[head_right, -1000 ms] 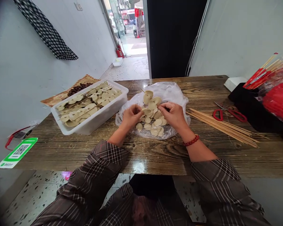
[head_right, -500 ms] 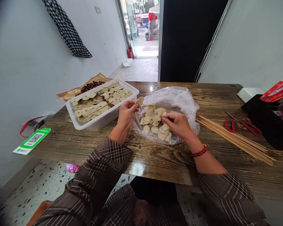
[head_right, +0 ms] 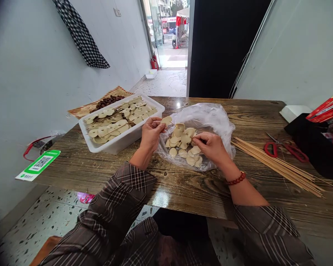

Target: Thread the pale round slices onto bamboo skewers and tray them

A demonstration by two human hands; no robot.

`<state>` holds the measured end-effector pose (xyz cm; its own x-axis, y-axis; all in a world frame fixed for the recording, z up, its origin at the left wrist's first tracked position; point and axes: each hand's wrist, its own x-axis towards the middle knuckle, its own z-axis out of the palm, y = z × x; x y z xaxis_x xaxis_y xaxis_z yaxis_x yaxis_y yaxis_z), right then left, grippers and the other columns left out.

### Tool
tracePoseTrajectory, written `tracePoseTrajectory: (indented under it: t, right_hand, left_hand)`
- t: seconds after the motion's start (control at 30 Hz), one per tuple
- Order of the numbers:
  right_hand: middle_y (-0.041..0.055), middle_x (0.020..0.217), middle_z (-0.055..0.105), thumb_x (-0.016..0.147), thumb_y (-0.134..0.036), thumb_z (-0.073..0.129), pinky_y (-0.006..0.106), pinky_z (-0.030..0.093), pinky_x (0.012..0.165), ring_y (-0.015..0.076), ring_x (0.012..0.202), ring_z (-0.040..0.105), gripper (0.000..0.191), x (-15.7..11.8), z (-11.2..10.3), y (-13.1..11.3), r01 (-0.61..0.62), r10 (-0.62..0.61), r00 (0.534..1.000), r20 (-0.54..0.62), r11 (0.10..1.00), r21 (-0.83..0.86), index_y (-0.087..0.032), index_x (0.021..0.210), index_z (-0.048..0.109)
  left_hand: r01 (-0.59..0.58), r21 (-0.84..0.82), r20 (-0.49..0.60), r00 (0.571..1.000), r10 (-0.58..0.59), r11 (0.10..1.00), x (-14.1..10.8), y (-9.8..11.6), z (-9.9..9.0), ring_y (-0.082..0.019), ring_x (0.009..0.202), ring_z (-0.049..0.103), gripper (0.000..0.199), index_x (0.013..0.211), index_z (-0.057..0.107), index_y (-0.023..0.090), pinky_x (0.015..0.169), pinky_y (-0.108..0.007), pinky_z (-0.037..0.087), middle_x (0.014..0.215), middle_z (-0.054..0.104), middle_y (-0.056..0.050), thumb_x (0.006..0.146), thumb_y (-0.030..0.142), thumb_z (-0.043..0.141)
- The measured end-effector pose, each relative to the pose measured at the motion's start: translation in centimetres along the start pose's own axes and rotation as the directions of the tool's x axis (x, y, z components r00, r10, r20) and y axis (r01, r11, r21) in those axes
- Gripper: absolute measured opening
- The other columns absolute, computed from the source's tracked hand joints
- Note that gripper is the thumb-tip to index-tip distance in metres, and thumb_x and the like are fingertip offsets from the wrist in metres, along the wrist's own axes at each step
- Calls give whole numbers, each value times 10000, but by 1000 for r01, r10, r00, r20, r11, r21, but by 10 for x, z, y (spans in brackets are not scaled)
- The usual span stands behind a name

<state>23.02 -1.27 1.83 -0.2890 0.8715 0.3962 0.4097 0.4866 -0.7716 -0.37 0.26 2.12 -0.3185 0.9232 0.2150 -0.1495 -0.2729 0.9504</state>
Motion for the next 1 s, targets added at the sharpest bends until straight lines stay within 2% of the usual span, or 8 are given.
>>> tracePoseTrajectory:
  t: [0.13,0.2,0.27,0.4,0.57,0.73,0.9,1.0]
  right_hand:
    - [-14,562,598,780,-457,690,239,361,428,108,458,493,295,2,0,-1,-206,230,971,-64,941,268,-166,797,734]
    - [-16,591,607,738,-503,724,212,306,372,78,415,455,338,4,0,-2,-275,328,943,-61,868,414,-170,793,716]
    - [11,692,670,687,-534,760,193,289,346,69,432,480,374,5,1,-3,-296,369,928,-54,816,497,-177,781,707]
    - [49,866,737,615,-554,816,180,406,382,108,574,619,413,6,3,-8,-320,401,916,-14,749,581,-189,779,716]
    - [55,862,750,584,-553,850,203,554,527,157,728,707,428,4,5,-13,-351,409,910,70,669,655,-187,772,730]
    - [49,841,742,596,-539,846,203,541,481,163,718,702,403,5,6,-8,-309,426,904,-35,707,636,-190,759,728]
    - [55,858,750,559,-535,871,209,581,551,160,740,716,428,5,8,-10,-368,446,893,61,644,671,-182,752,722]
    - [50,845,745,556,-538,875,201,579,545,156,737,715,433,4,8,-13,-345,439,897,43,638,688,-183,750,720]
  left_hand:
    - [-2,38,70,998,0,999,-4,0,4,-95,600,603,261,883,565,182,561,-208,457,646,615,38,683,220,727]
    - [3,53,149,989,-11,999,-9,1,9,-91,596,596,253,885,590,177,573,-213,467,655,616,37,680,221,732]
    - [17,64,218,975,-30,998,-16,2,16,-86,598,591,235,887,621,171,586,-214,474,669,619,33,685,221,729]
    - [49,116,289,954,-81,992,-25,1,26,-87,619,596,231,899,683,159,611,-216,485,712,655,13,685,230,732]
    - [54,168,327,939,-108,984,-28,-8,30,-95,618,588,217,884,721,153,603,-221,478,736,689,-4,675,209,723]
    - [16,228,306,948,-87,974,-27,-14,29,-95,594,561,218,893,724,163,575,-214,456,700,668,4,679,203,713]
    - [-18,235,316,947,-59,972,-28,-13,29,-98,623,570,213,905,718,164,602,-218,470,730,673,-6,697,214,711]
    - [-31,253,320,946,-53,967,-29,-13,30,-94,609,556,197,888,719,161,586,-214,458,709,663,0,696,197,706]
